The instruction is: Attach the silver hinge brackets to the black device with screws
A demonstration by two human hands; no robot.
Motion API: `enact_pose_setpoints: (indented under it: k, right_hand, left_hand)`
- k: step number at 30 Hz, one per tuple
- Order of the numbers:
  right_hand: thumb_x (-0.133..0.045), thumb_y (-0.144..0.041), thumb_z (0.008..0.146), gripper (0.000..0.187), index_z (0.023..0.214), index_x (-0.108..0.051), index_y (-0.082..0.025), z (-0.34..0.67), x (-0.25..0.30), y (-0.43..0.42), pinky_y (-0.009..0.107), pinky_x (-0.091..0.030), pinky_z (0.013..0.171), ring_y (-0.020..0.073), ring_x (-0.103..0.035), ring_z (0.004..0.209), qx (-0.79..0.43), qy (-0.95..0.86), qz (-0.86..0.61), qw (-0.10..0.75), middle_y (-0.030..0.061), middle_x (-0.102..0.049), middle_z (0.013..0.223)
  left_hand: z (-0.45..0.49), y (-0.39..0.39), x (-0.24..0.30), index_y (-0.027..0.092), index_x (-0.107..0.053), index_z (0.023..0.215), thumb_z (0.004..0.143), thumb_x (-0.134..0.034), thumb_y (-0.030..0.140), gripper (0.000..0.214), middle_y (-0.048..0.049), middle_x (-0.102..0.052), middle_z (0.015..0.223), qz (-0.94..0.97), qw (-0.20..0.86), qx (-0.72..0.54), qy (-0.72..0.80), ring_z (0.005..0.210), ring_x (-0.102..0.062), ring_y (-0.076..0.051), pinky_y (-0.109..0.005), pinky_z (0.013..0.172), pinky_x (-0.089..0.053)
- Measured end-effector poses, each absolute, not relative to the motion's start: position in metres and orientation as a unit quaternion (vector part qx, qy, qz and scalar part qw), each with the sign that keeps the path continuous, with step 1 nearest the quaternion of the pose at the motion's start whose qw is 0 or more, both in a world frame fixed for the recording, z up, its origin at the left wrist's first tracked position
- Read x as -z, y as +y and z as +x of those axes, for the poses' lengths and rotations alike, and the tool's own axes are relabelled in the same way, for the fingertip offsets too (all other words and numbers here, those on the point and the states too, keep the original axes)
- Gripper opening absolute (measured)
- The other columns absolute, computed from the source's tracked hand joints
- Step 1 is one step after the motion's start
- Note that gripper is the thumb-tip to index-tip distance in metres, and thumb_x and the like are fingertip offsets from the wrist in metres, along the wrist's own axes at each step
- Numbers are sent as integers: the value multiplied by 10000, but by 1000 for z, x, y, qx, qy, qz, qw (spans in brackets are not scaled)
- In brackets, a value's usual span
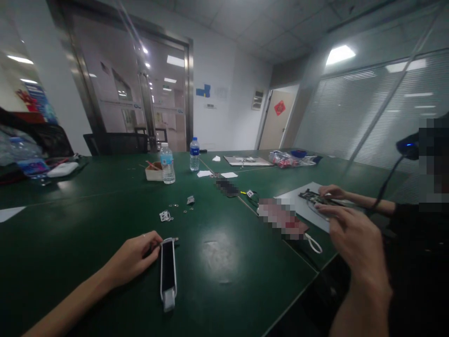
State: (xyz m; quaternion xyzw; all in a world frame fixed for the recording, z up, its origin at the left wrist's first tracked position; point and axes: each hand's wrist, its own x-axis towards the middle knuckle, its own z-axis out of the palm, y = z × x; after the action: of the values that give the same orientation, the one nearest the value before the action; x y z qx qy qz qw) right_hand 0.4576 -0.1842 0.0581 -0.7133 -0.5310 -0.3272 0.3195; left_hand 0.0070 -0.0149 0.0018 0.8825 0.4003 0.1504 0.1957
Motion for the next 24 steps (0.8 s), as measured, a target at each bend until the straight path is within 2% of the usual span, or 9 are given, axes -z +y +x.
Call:
enact_pose_setpoints:
  k: [3, 7, 24]
  right_hand:
    - [-396, -182, 799, 269, 765, -661, -216, 473, -29, -184, 428, -452, 861, 258, -565, 987, 358, -550, -677, 333, 86, -656, 967]
    - [-423, -219, 801, 255, 754, -674, -226, 481, -6, -179, 431, -447, 868, 255, -543, 975, 375, -538, -676, 335, 79, -637, 979]
    - [-414, -244, 786, 294, 669, -683, -262, 499, 10, -175, 442, -443, 847, 269, -525, 955, 340, -568, -699, 271, 54, -641, 970]
  left_hand:
    - [8, -16, 0, 189, -604, 948, 854, -381, 386, 312, -9, -591, 727, 881, 189, -162, 403, 621, -529, -158, -252, 576, -416]
    - [9, -15, 0, 190, -599, 961, 854, -387, 392, 312, -7, -598, 734, 880, 186, -160, 406, 624, -532, -155, -244, 576, -418]
    - [6, -11, 1, 177, -583, 1002, 861, -390, 363, 302, -12, -577, 761, 889, 181, -128, 401, 636, -522, -148, -238, 572, -418]
